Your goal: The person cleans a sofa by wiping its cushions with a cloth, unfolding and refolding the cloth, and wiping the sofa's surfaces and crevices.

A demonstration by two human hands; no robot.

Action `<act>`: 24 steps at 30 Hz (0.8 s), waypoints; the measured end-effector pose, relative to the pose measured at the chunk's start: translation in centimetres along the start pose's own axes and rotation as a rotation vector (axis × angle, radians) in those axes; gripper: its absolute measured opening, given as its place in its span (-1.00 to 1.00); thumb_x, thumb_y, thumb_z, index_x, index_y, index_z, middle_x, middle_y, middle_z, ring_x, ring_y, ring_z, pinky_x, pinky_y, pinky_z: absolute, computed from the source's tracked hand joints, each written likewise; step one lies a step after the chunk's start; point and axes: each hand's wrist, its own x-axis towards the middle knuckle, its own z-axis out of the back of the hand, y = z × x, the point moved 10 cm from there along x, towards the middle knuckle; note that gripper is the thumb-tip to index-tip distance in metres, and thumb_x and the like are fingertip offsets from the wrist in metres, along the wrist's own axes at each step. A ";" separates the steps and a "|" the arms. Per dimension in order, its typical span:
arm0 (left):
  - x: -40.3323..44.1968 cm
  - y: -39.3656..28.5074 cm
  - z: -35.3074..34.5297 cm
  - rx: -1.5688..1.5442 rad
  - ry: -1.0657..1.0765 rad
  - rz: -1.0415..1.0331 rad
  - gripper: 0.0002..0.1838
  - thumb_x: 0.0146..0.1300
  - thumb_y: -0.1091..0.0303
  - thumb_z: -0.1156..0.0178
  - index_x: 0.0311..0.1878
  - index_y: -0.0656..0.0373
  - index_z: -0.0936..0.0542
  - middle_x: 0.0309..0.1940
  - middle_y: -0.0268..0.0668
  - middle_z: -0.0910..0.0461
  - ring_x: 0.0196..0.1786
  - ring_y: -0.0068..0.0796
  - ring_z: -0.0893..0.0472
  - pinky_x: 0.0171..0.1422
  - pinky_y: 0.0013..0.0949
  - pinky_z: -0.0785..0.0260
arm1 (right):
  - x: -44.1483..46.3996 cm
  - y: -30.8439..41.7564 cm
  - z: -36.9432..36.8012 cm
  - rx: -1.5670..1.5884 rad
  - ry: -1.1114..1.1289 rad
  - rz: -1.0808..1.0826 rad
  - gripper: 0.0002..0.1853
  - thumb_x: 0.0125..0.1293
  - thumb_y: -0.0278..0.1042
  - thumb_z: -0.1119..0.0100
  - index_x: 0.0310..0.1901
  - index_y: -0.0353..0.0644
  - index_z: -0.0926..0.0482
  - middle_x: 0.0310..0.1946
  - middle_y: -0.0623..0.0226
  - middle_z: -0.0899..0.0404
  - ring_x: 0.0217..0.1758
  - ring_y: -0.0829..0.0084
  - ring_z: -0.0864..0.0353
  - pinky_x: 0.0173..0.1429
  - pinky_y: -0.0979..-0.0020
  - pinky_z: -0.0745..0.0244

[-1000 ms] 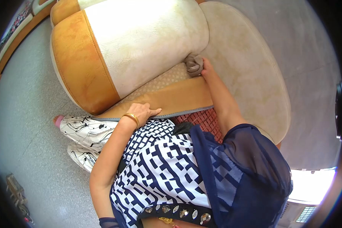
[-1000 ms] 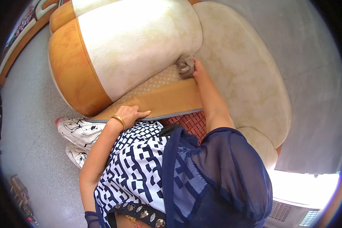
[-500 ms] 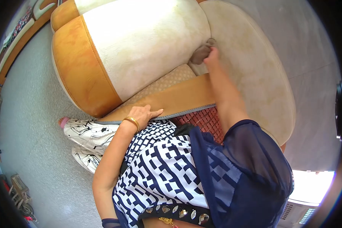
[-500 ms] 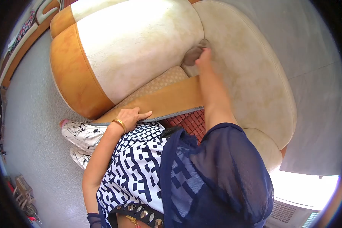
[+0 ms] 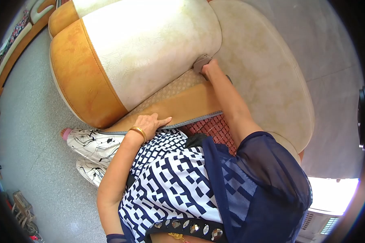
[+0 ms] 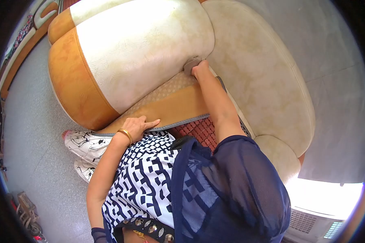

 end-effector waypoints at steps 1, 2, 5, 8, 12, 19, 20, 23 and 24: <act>-0.1 0.0 0.0 -0.003 0.003 0.000 -0.25 0.06 0.55 -0.08 0.32 -0.44 -0.38 -0.29 -0.15 -0.48 -0.20 -0.16 -0.58 -0.14 -0.18 -0.42 | -1.1 0.1 -0.5 0.014 0.001 -0.028 -0.58 0.36 -0.21 0.26 0.11 -0.23 -0.42 0.04 0.16 -0.50 0.02 0.20 -0.54 0.13 0.07 -0.45; -0.2 -0.1 0.1 -0.008 -0.009 -0.002 -0.25 0.07 0.55 -0.08 0.32 -0.44 -0.38 -0.29 -0.15 -0.48 -0.20 -0.15 -0.58 -0.14 -0.18 -0.42 | -2.2 0.4 -0.6 0.029 -0.002 -0.058 -0.58 0.36 -0.20 0.26 0.12 -0.23 -0.42 0.04 0.16 -0.50 0.01 0.20 -0.54 0.12 0.06 -0.46; -0.1 -0.1 0.0 -0.026 -0.007 -0.002 -0.26 0.07 0.55 -0.08 0.31 -0.45 -0.39 -0.28 -0.14 -0.49 -0.20 -0.15 -0.58 -0.15 -0.17 -0.42 | -5.1 1.2 -1.9 0.075 -0.013 -0.147 -0.57 0.38 -0.19 0.28 0.13 -0.22 -0.42 0.01 0.17 -0.51 -0.02 0.20 -0.55 0.09 0.04 -0.48; 0.0 0.3 0.0 -0.034 0.010 0.019 -0.25 0.07 0.56 -0.08 0.31 -0.45 -0.39 -0.29 -0.14 -0.49 -0.20 -0.15 -0.58 -0.15 -0.17 -0.43 | -9.3 1.3 -3.8 0.176 0.020 -0.232 -0.56 0.43 -0.15 0.35 0.10 -0.23 -0.44 0.03 0.17 -0.51 0.01 0.25 -0.54 0.11 0.06 -0.48; 0.1 0.3 0.2 -0.067 -0.010 0.019 -0.25 0.07 0.56 -0.08 0.31 -0.46 -0.38 -0.30 -0.15 -0.48 -0.21 -0.16 -0.58 -0.15 -0.17 -0.43 | -6.2 9.1 -10.2 0.325 0.623 -0.255 -0.57 0.43 -0.18 0.33 0.05 -0.28 -0.47 0.05 0.09 -0.51 0.07 0.17 -0.53 0.12 0.09 -0.49; 0.2 0.7 0.0 -0.067 -0.029 0.038 -0.25 0.07 0.56 -0.09 0.30 -0.49 -0.39 -0.31 -0.17 -0.48 -0.23 -0.17 -0.58 -0.17 -0.17 -0.43 | -13.1 17.7 -11.0 -0.994 -0.021 1.736 -0.65 0.16 -0.39 -0.02 -0.02 -0.30 -0.51 -0.16 -0.12 -0.54 0.08 -0.08 -0.47 0.14 0.03 -0.38; 0.2 0.7 0.1 -0.070 -0.047 0.035 -0.25 0.07 0.56 -0.09 0.30 -0.49 -0.39 -0.32 -0.18 -0.48 -0.23 -0.18 -0.58 -0.17 -0.17 -0.43 | -10.8 16.0 -10.2 -1.203 -0.055 1.677 -0.64 0.14 -0.38 -0.06 0.00 -0.26 -0.51 -0.13 -0.15 -0.52 0.09 -0.09 -0.44 0.17 0.07 -0.36; 0.0 0.8 0.2 -0.077 -0.059 0.043 -0.24 0.05 0.57 -0.10 0.29 -0.50 -0.41 -0.32 -0.18 -0.47 -0.24 -0.18 -0.57 -0.18 -0.17 -0.42 | -7.3 10.3 -4.7 -1.418 -0.269 1.504 -0.56 0.12 -0.31 -0.15 0.07 -0.16 -0.44 0.06 -0.13 -0.40 0.13 -0.04 -0.37 0.20 0.08 -0.30; 0.0 0.8 0.3 -0.077 -0.058 0.049 -0.24 0.05 0.58 -0.10 0.28 -0.50 -0.41 -0.33 -0.19 -0.47 -0.24 -0.19 -0.57 -0.19 -0.17 -0.42 | -3.9 8.3 -2.2 -1.639 -0.327 1.265 -0.52 0.12 -0.30 -0.16 0.11 -0.14 -0.41 0.12 -0.11 -0.34 0.13 -0.03 -0.36 0.20 0.06 -0.29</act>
